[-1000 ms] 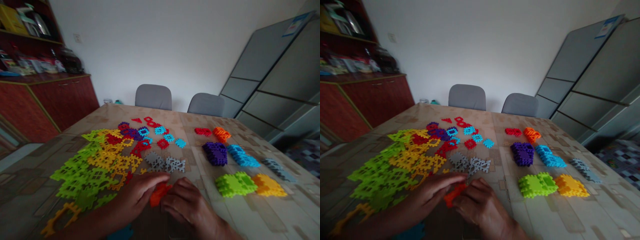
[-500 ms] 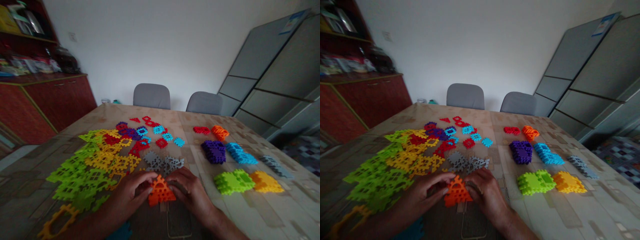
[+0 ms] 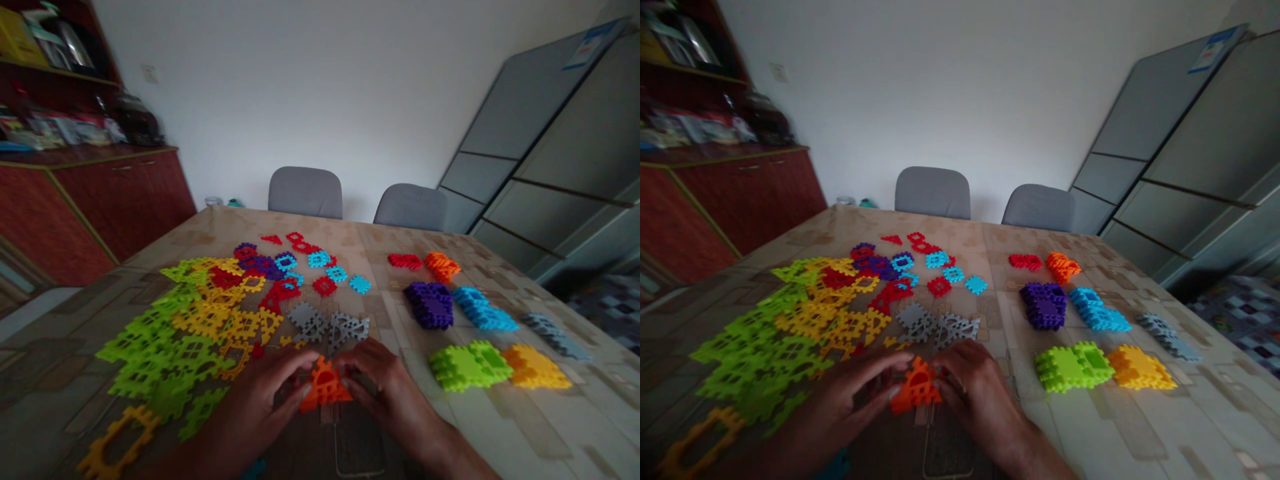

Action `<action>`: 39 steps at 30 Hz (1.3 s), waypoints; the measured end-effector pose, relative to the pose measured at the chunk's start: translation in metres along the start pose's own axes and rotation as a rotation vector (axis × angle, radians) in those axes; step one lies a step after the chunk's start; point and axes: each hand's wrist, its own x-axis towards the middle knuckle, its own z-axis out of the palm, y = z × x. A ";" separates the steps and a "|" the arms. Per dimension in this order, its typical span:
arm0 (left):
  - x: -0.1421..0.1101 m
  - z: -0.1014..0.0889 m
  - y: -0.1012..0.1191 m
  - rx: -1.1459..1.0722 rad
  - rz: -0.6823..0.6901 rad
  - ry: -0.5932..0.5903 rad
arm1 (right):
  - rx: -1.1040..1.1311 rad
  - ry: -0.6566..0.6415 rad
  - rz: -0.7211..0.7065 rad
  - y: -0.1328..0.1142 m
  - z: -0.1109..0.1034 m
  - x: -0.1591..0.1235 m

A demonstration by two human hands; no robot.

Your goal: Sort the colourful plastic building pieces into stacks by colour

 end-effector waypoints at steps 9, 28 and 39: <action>-0.013 0.017 -0.014 0.437 0.129 -0.136 | -0.262 -0.144 0.038 -0.008 0.001 -0.002; -0.023 0.034 -0.031 0.333 0.120 0.011 | -0.260 -0.187 0.087 -0.005 0.023 -0.002; -0.027 0.030 -0.013 0.136 -0.013 -0.113 | -0.212 -0.260 0.103 -0.002 0.014 -0.002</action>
